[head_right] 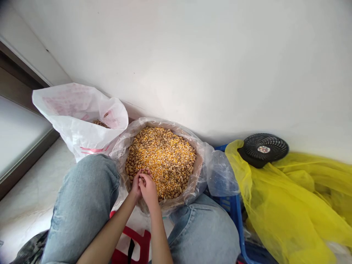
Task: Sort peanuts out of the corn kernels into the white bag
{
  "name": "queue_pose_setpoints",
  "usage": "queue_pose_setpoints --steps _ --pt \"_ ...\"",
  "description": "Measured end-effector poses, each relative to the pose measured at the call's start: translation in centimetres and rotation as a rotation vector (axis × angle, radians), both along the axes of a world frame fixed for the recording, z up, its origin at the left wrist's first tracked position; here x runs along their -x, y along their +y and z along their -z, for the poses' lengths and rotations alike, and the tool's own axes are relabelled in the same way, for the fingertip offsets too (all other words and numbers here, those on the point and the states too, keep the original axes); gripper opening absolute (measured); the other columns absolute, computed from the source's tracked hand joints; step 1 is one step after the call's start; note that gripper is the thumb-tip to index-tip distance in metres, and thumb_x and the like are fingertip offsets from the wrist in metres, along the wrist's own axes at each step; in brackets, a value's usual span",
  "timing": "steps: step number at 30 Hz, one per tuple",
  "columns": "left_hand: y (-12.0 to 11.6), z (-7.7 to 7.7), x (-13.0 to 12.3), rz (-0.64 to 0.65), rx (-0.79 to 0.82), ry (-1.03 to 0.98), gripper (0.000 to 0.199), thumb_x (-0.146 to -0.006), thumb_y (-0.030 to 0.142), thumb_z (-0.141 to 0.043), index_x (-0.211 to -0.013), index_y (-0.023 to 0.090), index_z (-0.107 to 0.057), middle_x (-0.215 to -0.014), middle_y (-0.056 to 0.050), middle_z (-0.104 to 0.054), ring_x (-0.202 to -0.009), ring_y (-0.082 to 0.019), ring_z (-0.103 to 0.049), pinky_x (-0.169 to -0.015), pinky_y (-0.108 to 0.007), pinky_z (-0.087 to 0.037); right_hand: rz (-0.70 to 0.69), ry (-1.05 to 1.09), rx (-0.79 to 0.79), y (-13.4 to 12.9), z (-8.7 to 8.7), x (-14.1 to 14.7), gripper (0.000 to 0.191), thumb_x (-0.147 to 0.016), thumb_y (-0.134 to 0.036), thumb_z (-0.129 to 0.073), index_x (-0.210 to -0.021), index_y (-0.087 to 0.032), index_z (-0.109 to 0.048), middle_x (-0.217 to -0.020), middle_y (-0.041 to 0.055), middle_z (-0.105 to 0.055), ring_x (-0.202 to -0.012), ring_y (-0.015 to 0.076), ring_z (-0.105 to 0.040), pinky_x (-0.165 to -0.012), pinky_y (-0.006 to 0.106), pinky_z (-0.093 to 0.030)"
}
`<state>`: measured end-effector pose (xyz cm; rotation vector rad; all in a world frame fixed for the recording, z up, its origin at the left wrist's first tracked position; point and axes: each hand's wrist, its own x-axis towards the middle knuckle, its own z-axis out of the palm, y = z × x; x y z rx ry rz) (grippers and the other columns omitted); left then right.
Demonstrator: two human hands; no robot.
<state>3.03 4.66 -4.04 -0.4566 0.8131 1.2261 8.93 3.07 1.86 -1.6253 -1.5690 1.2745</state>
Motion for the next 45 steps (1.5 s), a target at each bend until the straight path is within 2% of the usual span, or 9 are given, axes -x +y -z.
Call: queue_pose_setpoints --steps 5,8,12,17,23,29,35,39,45 --pt "0.1 0.0 0.1 -0.013 0.026 -0.127 0.017 -0.077 0.018 -0.044 -0.067 0.017 -0.058 -0.064 0.0 -0.063 -0.066 -0.011 -0.061 -0.066 -0.023 -0.05 0.068 0.05 -0.088 0.4 0.3 -1.0 0.024 -0.077 -0.025 -0.042 -0.094 -0.023 -0.06 -0.101 0.0045 -0.061 -0.097 0.0163 -0.053 -0.083 0.03 -0.041" --pt "0.1 -0.4 0.3 -0.037 0.035 -0.174 0.015 -0.078 0.017 -0.044 -0.071 0.016 -0.057 -0.068 -0.002 -0.064 -0.063 -0.01 -0.061 -0.061 -0.022 -0.05 0.298 -0.058 -0.159 1.2 1.6 -3.3 0.027 -0.078 -0.029 -0.041 -0.098 -0.021 -0.057 -0.1 0.0071 -0.059 -0.096 0.018 -0.051 -0.085 0.034 -0.038" --pt "0.1 -0.9 0.6 -0.041 0.03 -0.249 0.012 -0.078 0.019 -0.045 -0.074 0.015 -0.056 -0.072 -0.003 -0.063 -0.066 -0.012 -0.061 -0.064 -0.025 -0.051 0.578 -0.441 -0.161 2.7 4.0 -7.3 0.042 -0.071 -0.029 -0.047 -0.112 -0.017 -0.049 -0.115 0.0153 -0.047 -0.11 0.0267 -0.039 -0.092 0.045 -0.026" --pt "0.1 -1.1 0.6 -0.025 0.037 -0.221 0.01 -0.078 0.018 -0.045 -0.075 0.016 -0.055 -0.073 -0.002 -0.062 -0.066 -0.011 -0.06 -0.065 -0.025 -0.051 0.452 -0.599 -0.094 3.8 6.4 -9.7 0.048 -0.065 -0.025 -0.056 -0.112 -0.021 -0.049 -0.125 0.0148 -0.035 -0.115 0.0332 -0.03 -0.091 0.049 -0.022" --pt "0.0 -0.8 0.5 -0.008 0.045 -0.183 0.008 -0.077 0.019 -0.047 -0.074 0.016 -0.054 -0.073 -0.002 -0.061 -0.066 -0.01 -0.061 -0.066 -0.026 -0.051 0.371 -0.629 -0.015 3.7 6.6 -9.8 0.029 -0.065 -0.02 -0.053 -0.094 -0.021 -0.059 -0.126 0.0143 -0.033 -0.108 0.0323 -0.037 -0.084 0.045 -0.031" --pt "0.1 -0.6 0.6 -0.034 0.02 -0.222 0.012 -0.079 0.019 -0.043 -0.074 0.016 -0.054 -0.071 -0.003 -0.061 -0.065 -0.011 -0.06 -0.063 -0.026 -0.051 0.448 -0.139 0.223 3.7 6.3 -9.5 0.023 -0.055 -0.016 -0.055 -0.077 -0.02 -0.06 -0.089 0.0049 -0.055 -0.089 0.0219 -0.051 -0.076 0.035 -0.04" --pt "0.1 -0.6 0.7 -0.053 0.03 -0.219 0.014 -0.08 0.018 -0.042 -0.075 0.016 -0.054 -0.072 -0.003 -0.062 -0.064 -0.011 -0.06 -0.063 -0.025 -0.051 0.531 0.504 0.379 3.3 5.7 -8.7 0.032 -0.062 -0.028 -0.054 -0.094 -0.025 -0.055 -0.079 -0.0012 -0.061 -0.063 0.0128 -0.056 -0.045 0.022 -0.043" --pt "0.1 -0.4 0.7 -0.053 0.05 -0.21 0.012 -0.079 0.019 -0.044 -0.074 0.016 -0.054 -0.071 -0.002 -0.062 -0.064 -0.011 -0.061 -0.063 -0.026 -0.051 0.74 0.953 0.386 2.5 6.0 -8.4 0.026 -0.066 -0.03 -0.054 -0.092 -0.028 -0.056 -0.087 -0.0008 -0.063 -0.073 0.0118 -0.059 -0.053 0.023 -0.049" --pt "0.0 -0.2 0.6 -0.065 0.024 -0.195 0.011 -0.078 0.018 -0.044 -0.074 0.017 -0.054 -0.071 -0.002 -0.062 -0.065 -0.011 -0.061 -0.062 -0.026 -0.051 0.744 1.043 0.43 1.5 6.8 -7.7 0.025 -0.072 -0.033 -0.051 -0.095 -0.029 -0.058 -0.101 0.0009 -0.062 -0.098 0.0156 -0.056 -0.076 0.036 -0.05"
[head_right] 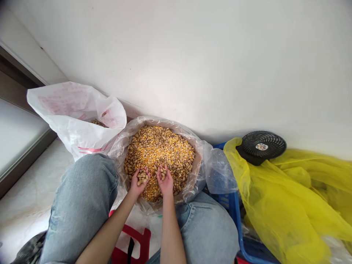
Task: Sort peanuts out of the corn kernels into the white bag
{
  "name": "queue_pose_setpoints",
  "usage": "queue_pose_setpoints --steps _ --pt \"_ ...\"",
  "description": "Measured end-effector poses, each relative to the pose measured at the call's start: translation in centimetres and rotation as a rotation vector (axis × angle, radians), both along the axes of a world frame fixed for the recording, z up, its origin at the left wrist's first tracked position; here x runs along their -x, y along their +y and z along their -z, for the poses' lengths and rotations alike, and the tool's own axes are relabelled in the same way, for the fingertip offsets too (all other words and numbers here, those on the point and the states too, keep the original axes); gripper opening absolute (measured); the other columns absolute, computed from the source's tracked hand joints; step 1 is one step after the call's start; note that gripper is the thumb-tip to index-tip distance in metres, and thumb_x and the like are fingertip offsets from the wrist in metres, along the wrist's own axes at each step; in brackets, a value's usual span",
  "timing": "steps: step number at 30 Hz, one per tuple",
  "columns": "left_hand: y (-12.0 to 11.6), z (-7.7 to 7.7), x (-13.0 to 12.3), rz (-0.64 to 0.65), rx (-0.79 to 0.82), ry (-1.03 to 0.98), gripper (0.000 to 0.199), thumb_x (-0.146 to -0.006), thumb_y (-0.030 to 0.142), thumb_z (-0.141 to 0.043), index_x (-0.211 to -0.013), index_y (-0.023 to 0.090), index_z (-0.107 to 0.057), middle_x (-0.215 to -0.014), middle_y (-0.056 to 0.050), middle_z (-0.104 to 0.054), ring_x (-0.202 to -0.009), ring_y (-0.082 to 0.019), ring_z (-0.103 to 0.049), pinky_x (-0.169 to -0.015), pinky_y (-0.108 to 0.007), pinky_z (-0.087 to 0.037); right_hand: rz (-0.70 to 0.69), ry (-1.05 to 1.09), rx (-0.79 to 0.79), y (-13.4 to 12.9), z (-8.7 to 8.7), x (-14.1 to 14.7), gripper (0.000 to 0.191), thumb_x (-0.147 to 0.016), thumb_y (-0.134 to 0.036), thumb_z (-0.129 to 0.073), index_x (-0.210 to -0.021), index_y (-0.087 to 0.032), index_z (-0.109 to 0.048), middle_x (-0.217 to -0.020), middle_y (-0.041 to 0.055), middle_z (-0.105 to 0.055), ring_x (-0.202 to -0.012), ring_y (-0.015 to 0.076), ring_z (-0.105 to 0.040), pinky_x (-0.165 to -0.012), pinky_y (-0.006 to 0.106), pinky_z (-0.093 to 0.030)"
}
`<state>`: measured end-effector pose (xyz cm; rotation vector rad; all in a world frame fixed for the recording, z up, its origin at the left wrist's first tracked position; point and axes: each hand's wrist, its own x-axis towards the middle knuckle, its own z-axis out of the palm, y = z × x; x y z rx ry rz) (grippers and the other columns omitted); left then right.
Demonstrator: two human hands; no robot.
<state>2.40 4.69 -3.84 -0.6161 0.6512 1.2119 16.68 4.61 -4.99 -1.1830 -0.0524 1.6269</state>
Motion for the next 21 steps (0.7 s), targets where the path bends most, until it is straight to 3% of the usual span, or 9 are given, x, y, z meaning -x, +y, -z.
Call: queue_pose_setpoints --steps 5,8,12,17,21 --pt "0.0 0.0 -0.1 0.011 -0.002 -0.008 0.012 -0.079 0.018 -0.043 -0.074 0.016 -0.054 -0.071 -0.002 -0.062 -0.064 -0.011 -0.061 -0.062 -0.026 -0.05 0.009 0.019 0.029 -0.1 -0.3 0.3 0.023 -0.072 -0.034 -0.053 -0.094 -0.031 -0.059 -0.088 -0.0013 -0.065 -0.089 0.0151 -0.06 -0.075 0.036 -0.05" --pt "0.1 -0.1 -0.1 0.015 0.012 0.008 0.012 -0.079 0.018 -0.043 -0.073 0.017 -0.054 -0.071 -0.002 -0.062 -0.064 -0.011 -0.06 -0.063 -0.026 -0.05 -0.025 0.006 0.057 0.0 -0.6 0.5 0.026 -0.072 -0.031 -0.054 -0.098 -0.031 -0.058 -0.072 -0.0034 -0.063 -0.074 0.0123 -0.061 -0.062 0.028 -0.052" --pt "0.1 -0.3 -0.1 0.028 0.009 0.021 0.011 -0.078 0.018 -0.045 -0.072 0.017 -0.054 -0.071 -0.001 -0.062 -0.064 -0.011 -0.06 -0.063 -0.025 -0.05 -0.074 0.019 0.009 0.1 -1.1 0.6 0.031 -0.072 -0.027 -0.052 -0.103 -0.029 -0.055 -0.074 -0.0035 -0.06 -0.061 0.0081 -0.056 -0.045 0.018 -0.046" --pt "0.1 -0.4 -0.1 0.023 0.0 0.003 0.014 -0.08 0.02 -0.042 -0.072 0.017 -0.054 -0.071 -0.002 -0.062 -0.064 -0.01 -0.06 -0.062 -0.025 -0.05 -0.06 0.055 -0.058 -0.2 -1.7 0.1 0.019 -0.073 -0.035 -0.049 -0.084 -0.022 -0.057 -0.068 -0.0026 -0.057 -0.05 0.0057 -0.049 -0.034 0.014 -0.036" --pt "0.1 -0.3 0.0 0.02 0.0 -0.009 0.015 -0.08 0.021 -0.042 -0.072 0.017 -0.054 -0.071 -0.002 -0.062 -0.063 -0.011 -0.06 -0.063 -0.026 -0.051 0.002 0.0 -0.057 -0.4 -2.5 -0.6 0.021 -0.072 -0.044 -0.05 -0.072 -0.023 -0.055 -0.062 -0.0033 -0.055 -0.056 0.0072 -0.052 -0.042 0.017 -0.043"
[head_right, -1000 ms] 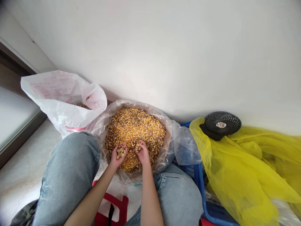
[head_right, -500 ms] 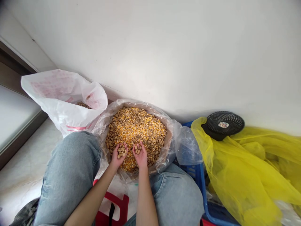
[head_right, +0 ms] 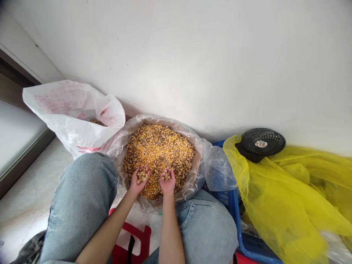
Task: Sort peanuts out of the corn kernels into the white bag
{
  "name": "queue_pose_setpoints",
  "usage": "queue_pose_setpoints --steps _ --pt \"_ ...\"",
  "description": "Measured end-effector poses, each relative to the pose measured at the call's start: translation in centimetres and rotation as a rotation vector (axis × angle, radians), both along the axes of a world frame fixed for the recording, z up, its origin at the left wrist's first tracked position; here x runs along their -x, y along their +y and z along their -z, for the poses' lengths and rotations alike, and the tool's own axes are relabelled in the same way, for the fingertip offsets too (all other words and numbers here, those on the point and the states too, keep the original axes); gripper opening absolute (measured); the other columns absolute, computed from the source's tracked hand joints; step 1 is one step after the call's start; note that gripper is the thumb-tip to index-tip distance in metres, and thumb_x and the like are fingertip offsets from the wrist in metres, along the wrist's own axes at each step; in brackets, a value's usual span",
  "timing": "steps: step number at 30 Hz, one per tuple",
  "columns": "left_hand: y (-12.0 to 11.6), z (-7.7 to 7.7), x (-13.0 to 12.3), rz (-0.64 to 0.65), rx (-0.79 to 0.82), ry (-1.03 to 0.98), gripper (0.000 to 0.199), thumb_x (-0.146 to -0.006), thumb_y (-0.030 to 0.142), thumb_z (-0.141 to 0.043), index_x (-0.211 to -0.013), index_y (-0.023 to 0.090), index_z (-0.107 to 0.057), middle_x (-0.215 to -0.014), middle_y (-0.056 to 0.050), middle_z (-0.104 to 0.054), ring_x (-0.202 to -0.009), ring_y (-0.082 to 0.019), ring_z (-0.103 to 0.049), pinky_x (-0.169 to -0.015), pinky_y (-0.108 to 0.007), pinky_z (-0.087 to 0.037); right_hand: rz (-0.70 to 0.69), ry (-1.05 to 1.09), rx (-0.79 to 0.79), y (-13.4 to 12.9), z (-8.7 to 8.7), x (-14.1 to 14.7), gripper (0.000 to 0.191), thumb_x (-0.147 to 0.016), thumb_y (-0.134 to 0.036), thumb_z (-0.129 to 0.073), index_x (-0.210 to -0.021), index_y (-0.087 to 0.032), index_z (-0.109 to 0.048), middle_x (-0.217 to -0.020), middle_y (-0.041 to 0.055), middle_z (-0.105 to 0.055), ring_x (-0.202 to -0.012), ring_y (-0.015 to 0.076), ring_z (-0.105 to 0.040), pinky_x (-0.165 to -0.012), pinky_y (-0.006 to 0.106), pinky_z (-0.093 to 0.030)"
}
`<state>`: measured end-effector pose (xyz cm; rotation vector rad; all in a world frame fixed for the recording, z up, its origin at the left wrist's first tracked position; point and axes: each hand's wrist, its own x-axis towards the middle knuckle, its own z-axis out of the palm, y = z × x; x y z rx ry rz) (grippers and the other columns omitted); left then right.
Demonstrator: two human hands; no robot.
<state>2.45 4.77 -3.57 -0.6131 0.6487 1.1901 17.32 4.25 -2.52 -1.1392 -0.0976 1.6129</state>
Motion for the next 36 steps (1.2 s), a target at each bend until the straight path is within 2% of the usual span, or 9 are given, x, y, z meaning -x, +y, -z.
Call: queue_pose_setpoints --steps 3,6,9,12,16,21,24,32,36 --pt "0.0 0.0 0.0 -0.004 0.004 -0.003 0.014 -0.08 0.021 -0.042 -0.072 0.017 -0.054 -0.071 -0.001 -0.062 -0.063 -0.011 -0.06 -0.064 -0.027 -0.051 0.061 -0.029 0.007 0.3 -0.2 -0.2 0.025 -0.069 -0.043 -0.055 -0.056 -0.022 -0.048 -0.055 -0.0037 -0.052 -0.063 0.0093 -0.055 -0.052 0.021 -0.048" --pt "0.0 -0.1 0.1 -0.011 0.01 -0.011 0.014 -0.08 0.02 -0.043 -0.071 0.017 -0.054 -0.071 -0.001 -0.062 -0.064 -0.011 -0.06 -0.065 -0.028 -0.051 0.091 -0.117 0.064 0.7 0.2 0.1 0.036 -0.066 -0.043 -0.057 -0.046 -0.021 -0.037 -0.047 -0.0052 -0.044 -0.051 0.0086 -0.05 -0.046 0.02 -0.045" --pt "0.0 -0.2 0.2 -0.014 0.009 -0.016 0.014 -0.079 0.019 -0.043 -0.071 0.017 -0.054 -0.069 -0.001 -0.061 -0.064 -0.011 -0.061 -0.066 -0.029 -0.051 0.106 -0.358 0.194 0.7 1.0 0.8 0.033 -0.065 -0.045 -0.058 -0.05 -0.021 -0.042 -0.044 -0.0069 -0.041 -0.038 0.0064 -0.039 -0.033 0.019 -0.031" --pt "-0.1 -0.2 0.2 -0.019 0.008 -0.015 0.014 -0.079 0.019 -0.043 -0.072 0.017 -0.054 -0.07 -0.001 -0.062 -0.065 -0.011 -0.061 -0.067 -0.028 -0.051 0.072 -0.506 0.227 0.6 1.6 1.3 0.026 -0.064 -0.046 -0.057 -0.063 -0.02 -0.052 -0.049 -0.0064 -0.047 -0.037 0.0065 -0.037 -0.032 0.02 -0.024" --pt "-0.1 0.0 0.2 -0.014 -0.005 -0.014 0.011 -0.078 0.019 -0.045 -0.072 0.017 -0.054 -0.072 -0.001 -0.062 -0.065 -0.011 -0.06 -0.067 -0.028 -0.051 -0.04 -0.612 0.241 0.5 2.2 1.4 0.028 -0.067 -0.048 -0.049 -0.066 -0.02 -0.052 -0.049 -0.0049 -0.049 -0.037 0.0095 -0.038 -0.035 0.023 -0.024" --pt "-0.1 0.0 0.2 -0.014 -0.013 -0.005 0.013 -0.079 0.019 -0.044 -0.071 0.017 -0.054 -0.07 -0.001 -0.062 -0.064 -0.011 -0.06 -0.065 -0.028 -0.051 -0.229 -1.303 0.111 0.5 2.4 2.0 0.04 -0.077 -0.049 -0.032 -0.069 -0.017 -0.054 -0.067 0.0069 -0.061 -0.062 0.0179 -0.053 -0.057 0.028 -0.037" --pt "-0.1 0.0 0.2 -0.014 -0.011 -0.006 0.015 -0.08 0.019 -0.042 -0.072 0.016 -0.054 -0.071 -0.001 -0.063 -0.065 -0.012 -0.061 -0.065 -0.028 -0.051 -0.4 -1.57 0.095 0.6 2.4 3.3 0.044 -0.083 -0.045 -0.022 -0.081 -0.015 -0.054 -0.08 0.0119 -0.062 -0.074 0.0202 -0.056 -0.064 0.029 -0.037" --pt "-0.1 0.2 0.2 -0.005 0.014 0.014 0.016 -0.08 0.019 -0.042 -0.072 0.017 -0.055 -0.072 -0.002 -0.063 -0.065 -0.012 -0.061 -0.064 -0.027 -0.051 -0.831 -1.868 0.111 1.0 2.1 5.2 0.048 -0.082 -0.052 -0.024 -0.102 -0.013 -0.046 -0.094 0.0159 -0.057 -0.071 0.0209 -0.059 -0.051 0.028 -0.037" --pt "-0.1 0.1 0.1 0.001 0.026 0.012 0.015 -0.079 0.018 -0.043 -0.07 0.017 -0.056 -0.07 -0.002 -0.063 -0.066 -0.012 -0.061 -0.065 -0.028 -0.051 -0.922 -1.914 0.081 0.8 2.0 5.3 0.045 -0.085 -0.048 -0.02 -0.099 -0.016 -0.047 -0.09 0.014 -0.058 -0.068 0.0198 -0.059 -0.05 0.027 -0.037"
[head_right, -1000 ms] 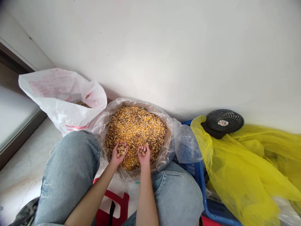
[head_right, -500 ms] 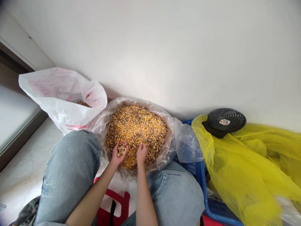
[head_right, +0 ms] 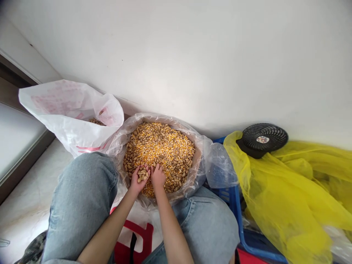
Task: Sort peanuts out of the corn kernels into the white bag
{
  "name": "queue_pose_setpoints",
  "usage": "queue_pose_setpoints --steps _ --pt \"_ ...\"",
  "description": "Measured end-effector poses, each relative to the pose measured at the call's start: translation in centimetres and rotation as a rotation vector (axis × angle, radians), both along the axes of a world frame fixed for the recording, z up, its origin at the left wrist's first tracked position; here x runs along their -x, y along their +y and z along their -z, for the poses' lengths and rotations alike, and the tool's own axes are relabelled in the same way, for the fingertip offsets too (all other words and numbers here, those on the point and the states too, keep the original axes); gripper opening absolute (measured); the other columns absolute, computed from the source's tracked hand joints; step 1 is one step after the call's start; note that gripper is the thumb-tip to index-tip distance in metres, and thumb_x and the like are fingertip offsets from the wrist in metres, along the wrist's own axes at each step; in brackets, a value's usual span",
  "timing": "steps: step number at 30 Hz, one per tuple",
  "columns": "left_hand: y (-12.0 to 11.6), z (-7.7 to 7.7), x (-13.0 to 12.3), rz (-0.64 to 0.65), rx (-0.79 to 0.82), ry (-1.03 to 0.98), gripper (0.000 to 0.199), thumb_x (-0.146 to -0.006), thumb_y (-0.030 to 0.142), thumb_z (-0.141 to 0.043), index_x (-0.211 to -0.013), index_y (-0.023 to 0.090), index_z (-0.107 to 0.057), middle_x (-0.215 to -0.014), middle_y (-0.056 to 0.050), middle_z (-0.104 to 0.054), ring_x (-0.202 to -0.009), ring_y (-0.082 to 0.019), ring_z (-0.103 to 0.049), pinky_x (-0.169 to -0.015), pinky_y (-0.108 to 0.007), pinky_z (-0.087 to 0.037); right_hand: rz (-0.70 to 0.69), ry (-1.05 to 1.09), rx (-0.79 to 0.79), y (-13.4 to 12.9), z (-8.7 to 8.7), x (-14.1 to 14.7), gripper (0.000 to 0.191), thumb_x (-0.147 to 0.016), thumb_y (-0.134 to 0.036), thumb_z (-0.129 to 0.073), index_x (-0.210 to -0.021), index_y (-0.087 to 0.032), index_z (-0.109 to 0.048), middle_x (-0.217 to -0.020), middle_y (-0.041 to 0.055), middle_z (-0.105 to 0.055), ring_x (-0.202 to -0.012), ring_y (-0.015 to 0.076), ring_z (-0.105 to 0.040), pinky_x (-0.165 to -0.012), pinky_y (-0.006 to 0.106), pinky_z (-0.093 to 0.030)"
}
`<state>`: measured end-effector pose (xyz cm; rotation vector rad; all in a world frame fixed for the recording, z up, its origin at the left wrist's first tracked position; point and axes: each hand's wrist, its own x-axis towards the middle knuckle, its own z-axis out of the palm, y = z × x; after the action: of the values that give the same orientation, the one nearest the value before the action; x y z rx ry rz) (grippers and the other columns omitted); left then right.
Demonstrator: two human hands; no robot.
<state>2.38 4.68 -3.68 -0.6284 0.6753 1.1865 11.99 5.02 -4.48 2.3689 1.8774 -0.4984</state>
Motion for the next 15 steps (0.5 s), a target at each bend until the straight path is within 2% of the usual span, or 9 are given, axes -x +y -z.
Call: queue_pose_setpoints --steps 6,10,13,15 --pt "0.1 -0.2 0.1 -0.009 -0.007 0.018 0.014 -0.078 0.017 -0.043 -0.071 0.016 -0.056 -0.072 -0.002 -0.063 -0.066 -0.012 -0.061 -0.065 -0.028 -0.051 -0.014 0.057 -0.043 -0.6 0.5 -0.5 0.041 -0.085 -0.045 -0.025 -0.103 -0.017 -0.048 -0.092 0.013 -0.059 -0.07 0.0193 -0.059 -0.054 0.027 -0.038" --pt "0.0 -0.1 0.2 -0.006 -0.025 0.016 0.015 -0.078 0.017 -0.043 -0.07 0.017 -0.055 -0.071 -0.002 -0.063 -0.065 -0.012 -0.061 -0.065 -0.028 -0.051 -0.002 0.224 -0.138 -0.8 1.2 -1.6 0.037 -0.083 -0.041 -0.033 -0.107 -0.018 -0.05 -0.097 0.0112 -0.06 -0.076 0.0183 -0.058 -0.063 0.027 -0.04" --pt "0.0 0.1 0.2 -0.007 -0.028 0.012 0.014 -0.079 0.018 -0.043 -0.071 0.017 -0.055 -0.072 -0.002 -0.063 -0.066 -0.012 -0.061 -0.066 -0.028 -0.051 0.06 0.415 -0.23 -0.8 1.7 -2.4 0.035 -0.08 -0.039 -0.038 -0.099 -0.016 -0.056 -0.095 0.0097 -0.062 -0.084 0.0181 -0.056 -0.073 0.028 -0.04" --pt "-0.1 0.2 0.2 -0.009 -0.035 0.008 0.013 -0.079 0.018 -0.044 -0.072 0.017 -0.055 -0.072 -0.002 -0.063 -0.067 -0.012 -0.061 -0.066 -0.029 -0.051 0.143 0.496 -0.266 -0.7 1.8 -2.8 0.033 -0.079 -0.039 -0.039 -0.091 -0.015 -0.058 -0.088 0.009 -0.063 -0.082 0.0178 -0.056 -0.075 0.028 -0.04"
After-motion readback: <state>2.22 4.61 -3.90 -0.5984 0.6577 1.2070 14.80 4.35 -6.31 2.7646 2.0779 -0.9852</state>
